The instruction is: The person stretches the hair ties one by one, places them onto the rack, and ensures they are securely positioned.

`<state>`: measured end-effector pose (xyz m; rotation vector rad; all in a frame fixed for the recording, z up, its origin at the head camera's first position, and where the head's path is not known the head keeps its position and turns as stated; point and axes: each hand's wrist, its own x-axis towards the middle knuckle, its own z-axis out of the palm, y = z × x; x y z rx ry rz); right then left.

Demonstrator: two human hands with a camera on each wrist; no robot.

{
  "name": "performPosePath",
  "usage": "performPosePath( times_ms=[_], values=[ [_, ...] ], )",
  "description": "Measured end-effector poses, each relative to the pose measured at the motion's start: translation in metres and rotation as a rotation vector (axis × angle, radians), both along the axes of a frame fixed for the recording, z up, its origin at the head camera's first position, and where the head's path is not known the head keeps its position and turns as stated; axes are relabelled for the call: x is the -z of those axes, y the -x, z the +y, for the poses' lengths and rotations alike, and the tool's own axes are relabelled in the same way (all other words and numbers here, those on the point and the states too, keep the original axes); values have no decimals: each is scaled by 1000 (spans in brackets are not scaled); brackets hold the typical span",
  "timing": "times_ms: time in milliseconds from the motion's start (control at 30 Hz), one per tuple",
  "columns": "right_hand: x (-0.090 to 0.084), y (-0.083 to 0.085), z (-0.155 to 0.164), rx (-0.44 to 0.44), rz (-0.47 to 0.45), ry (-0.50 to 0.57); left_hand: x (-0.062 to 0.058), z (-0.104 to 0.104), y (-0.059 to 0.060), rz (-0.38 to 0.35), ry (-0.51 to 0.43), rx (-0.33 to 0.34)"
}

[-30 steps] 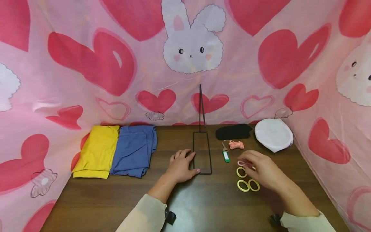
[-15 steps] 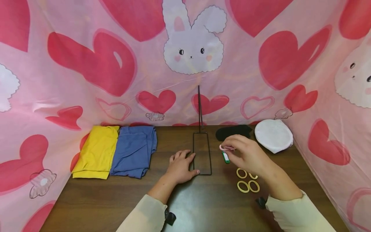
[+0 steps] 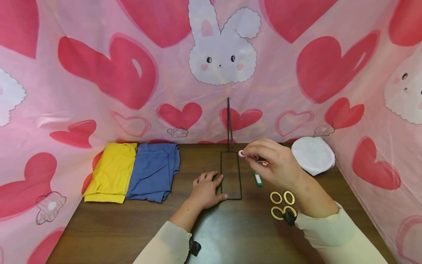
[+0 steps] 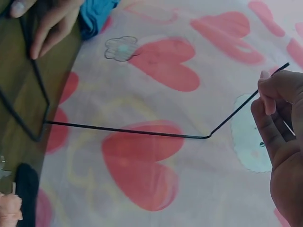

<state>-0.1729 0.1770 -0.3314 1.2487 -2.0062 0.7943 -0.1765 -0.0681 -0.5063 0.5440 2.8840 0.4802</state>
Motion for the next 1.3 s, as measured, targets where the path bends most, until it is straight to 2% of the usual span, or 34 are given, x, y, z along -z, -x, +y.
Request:
performPosePath(
  times_ms=[267,500,633,1100,1300],
  values=[
    [-21,-3,-6,-29,63,35,0,1,0,-9,24,9],
    [-34,-7,-17,-126,98,130,0,2,0,-13,32,7],
    [-38,-9,-22,-153,107,142,-2,2,0,-20,33,6],
    [-34,1,-23,-100,109,56,-3,1,-1,-29,29,6],
    [-29,9,-22,-42,106,19,-5,0,-2,-33,30,10]
  ],
)
